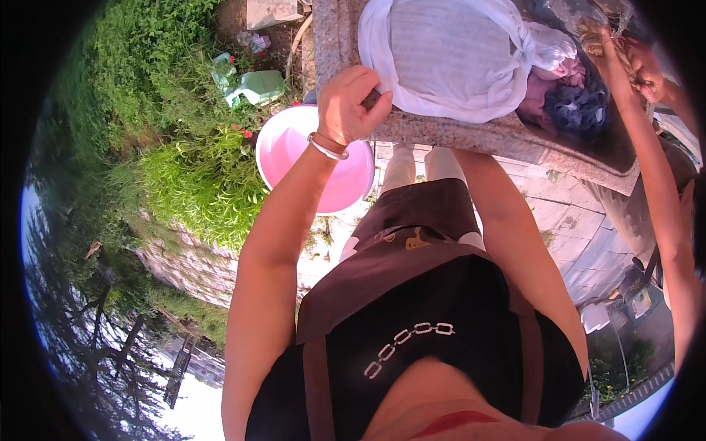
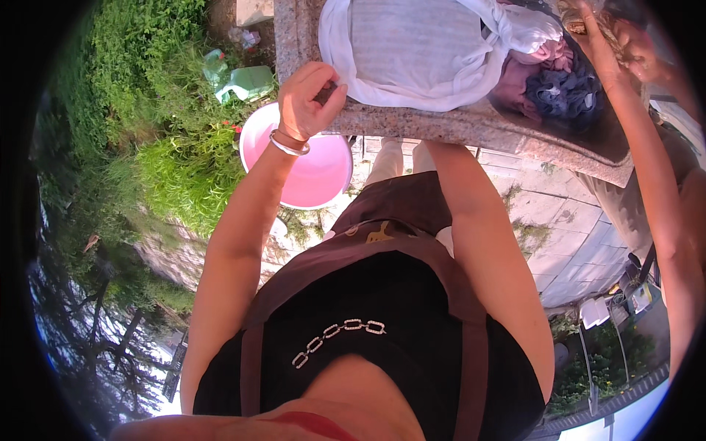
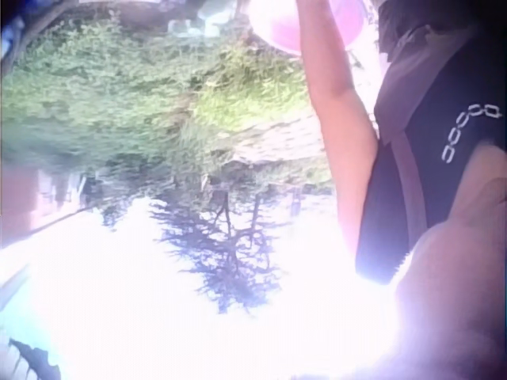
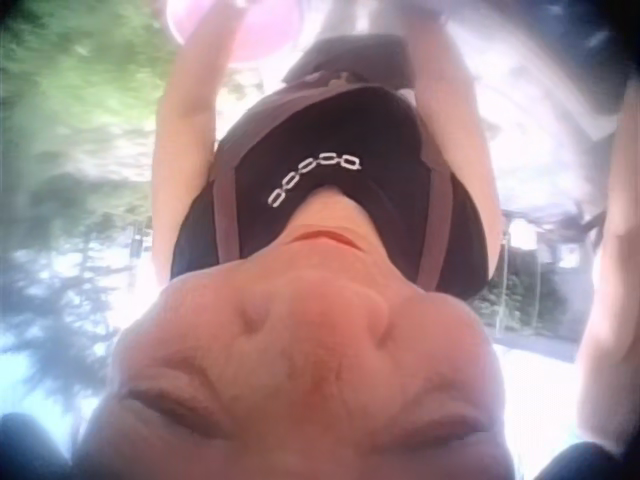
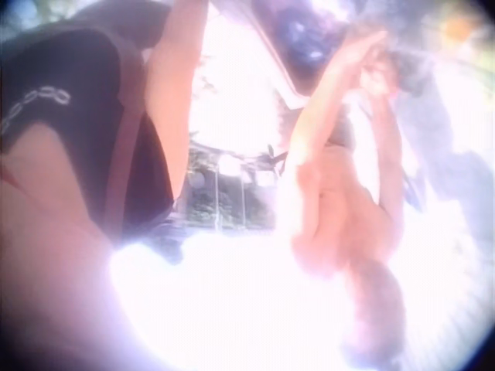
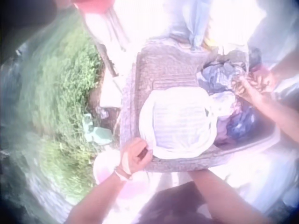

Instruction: The person washes clothes by hand in a stone outdoor sink, scrubbing a white garment with a bar of soap against the ridged surface of the sink before rinsing it under running water.

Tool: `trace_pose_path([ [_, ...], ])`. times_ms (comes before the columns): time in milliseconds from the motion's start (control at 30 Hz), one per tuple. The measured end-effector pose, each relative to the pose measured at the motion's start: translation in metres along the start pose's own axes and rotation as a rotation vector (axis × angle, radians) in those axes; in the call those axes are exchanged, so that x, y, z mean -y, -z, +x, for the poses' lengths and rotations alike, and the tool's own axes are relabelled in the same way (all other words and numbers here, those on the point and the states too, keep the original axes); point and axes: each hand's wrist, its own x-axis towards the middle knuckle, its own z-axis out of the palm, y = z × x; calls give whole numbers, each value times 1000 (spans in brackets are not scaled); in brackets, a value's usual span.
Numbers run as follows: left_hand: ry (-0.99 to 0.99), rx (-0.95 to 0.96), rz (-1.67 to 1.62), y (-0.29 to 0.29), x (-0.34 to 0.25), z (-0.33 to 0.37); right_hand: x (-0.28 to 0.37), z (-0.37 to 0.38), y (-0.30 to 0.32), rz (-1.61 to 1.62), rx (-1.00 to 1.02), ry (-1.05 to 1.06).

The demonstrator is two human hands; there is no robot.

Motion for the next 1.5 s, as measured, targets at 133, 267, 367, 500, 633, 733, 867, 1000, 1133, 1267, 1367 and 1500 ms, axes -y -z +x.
trace_pose_path([
  [133,-30,31,22,3,-2,1,0,6,-6,-31,16,-21],
  [267,-36,-16,2,-4,2,3,-3,-1,-5,-63,17,-37],
  [367,-40,-22,-10,-3,2,2,-6,-18,0,-76,27,-18],
  [500,-29,-23,-8,-1,-1,3,9,-81,36,-77,250,56],
  [633,-33,-19,5,2,-1,2,30,-145,124,329,-271,638],
  [733,-17,-17,1,2,-2,-1,36,-137,195,484,-525,469],
  [867,-30,-18,3,2,-8,7,0,-39,227,525,-713,269],
  [1000,-3,0,8,0,-7,6,-21,34,216,64,-684,287],
  [1133,87,2,-9,0,-7,2,-21,55,217,86,-506,221],
  [1267,201,15,-103,-3,-12,11,-25,62,228,-91,-402,300],
  [1367,185,7,-117,-5,-19,34,-30,68,233,-198,-357,368],
  [1500,92,-56,-106,-18,-15,62,-17,60,238,-269,-335,362],
])
